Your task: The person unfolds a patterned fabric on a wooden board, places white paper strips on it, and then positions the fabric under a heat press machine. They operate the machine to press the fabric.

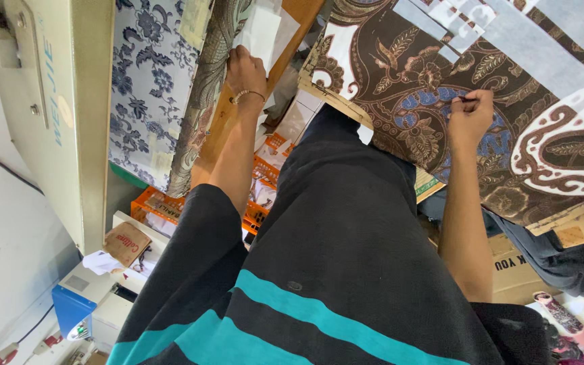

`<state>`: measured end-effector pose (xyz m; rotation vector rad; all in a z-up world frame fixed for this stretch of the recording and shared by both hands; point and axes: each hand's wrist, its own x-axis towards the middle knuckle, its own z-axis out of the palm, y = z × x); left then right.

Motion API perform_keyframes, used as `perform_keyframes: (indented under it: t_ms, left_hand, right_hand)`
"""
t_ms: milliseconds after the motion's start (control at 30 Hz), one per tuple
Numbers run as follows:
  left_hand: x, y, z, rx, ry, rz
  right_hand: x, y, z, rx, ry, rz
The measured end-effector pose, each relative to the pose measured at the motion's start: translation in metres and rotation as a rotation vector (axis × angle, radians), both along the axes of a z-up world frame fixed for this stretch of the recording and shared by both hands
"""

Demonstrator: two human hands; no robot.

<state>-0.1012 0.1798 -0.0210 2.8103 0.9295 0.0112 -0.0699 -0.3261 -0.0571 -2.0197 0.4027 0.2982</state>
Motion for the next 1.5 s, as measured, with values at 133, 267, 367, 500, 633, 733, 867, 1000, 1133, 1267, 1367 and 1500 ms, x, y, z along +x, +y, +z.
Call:
perform_keyframes:
  t_ms: [133, 267, 367, 500, 633, 733, 867, 1000, 1133, 1267, 1367, 1500]
  left_hand:
    - [-0.005, -0.004, 0.013, -0.036, -0.11, -0.076]
    - [-0.01, -0.011, 0.035, -0.031, -0.164, -0.093]
    - [-0.011, -0.018, 0.058, -0.056, -0.209, -0.105]
    - [-0.008, -0.033, 0.089, -0.112, -0.264, -0.119]
    - [-0.004, -0.047, 0.121, -0.095, -0.33, -0.238]
    - [-0.003, -0.062, 0.14, -0.169, -0.336, -0.373]
    - [0.0, -0.095, 0.157, -0.256, -0.374, -0.629]
    - [-0.002, -0.127, 0.158, -0.389, -0.344, -0.775]
    - [-0.006, -0.148, 0.144, -0.492, -0.272, -0.796]
    - [-0.01, -0.17, 0.122, -0.832, -0.165, -0.515]
    - [0.003, -0.178, 0.101, -1.506, 0.062, 0.179]
    - [0.012, -0.178, 0.089, -2.064, 0.273, 0.538]
  right_hand:
    - [-0.001, -0.006, -0.004, 0.058, -0.016, -0.004]
    - [-0.006, -0.004, 0.0, 0.075, -0.084, 0.023]
    - [-0.008, 0.005, 0.012, 0.04, -0.135, 0.032]
    - [-0.004, 0.028, 0.041, -0.072, -0.203, 0.129]
    - [0.012, 0.072, 0.076, 0.019, -0.147, 0.19]
    - [0.029, 0.108, 0.106, 0.132, 0.023, 0.323]
    - [0.045, 0.147, 0.144, 0.393, 0.079, 0.52]
    - [0.057, 0.162, 0.161, 0.778, 0.275, 0.428]
    - [0.057, 0.15, 0.167, 0.973, 0.366, 0.338]
    - [0.049, 0.13, 0.168, 0.772, 0.414, 0.325]
    - [0.041, 0.115, 0.167, 0.924, 0.376, 0.339]
    - [0.037, 0.1, 0.161, 1.045, 0.269, 0.198]
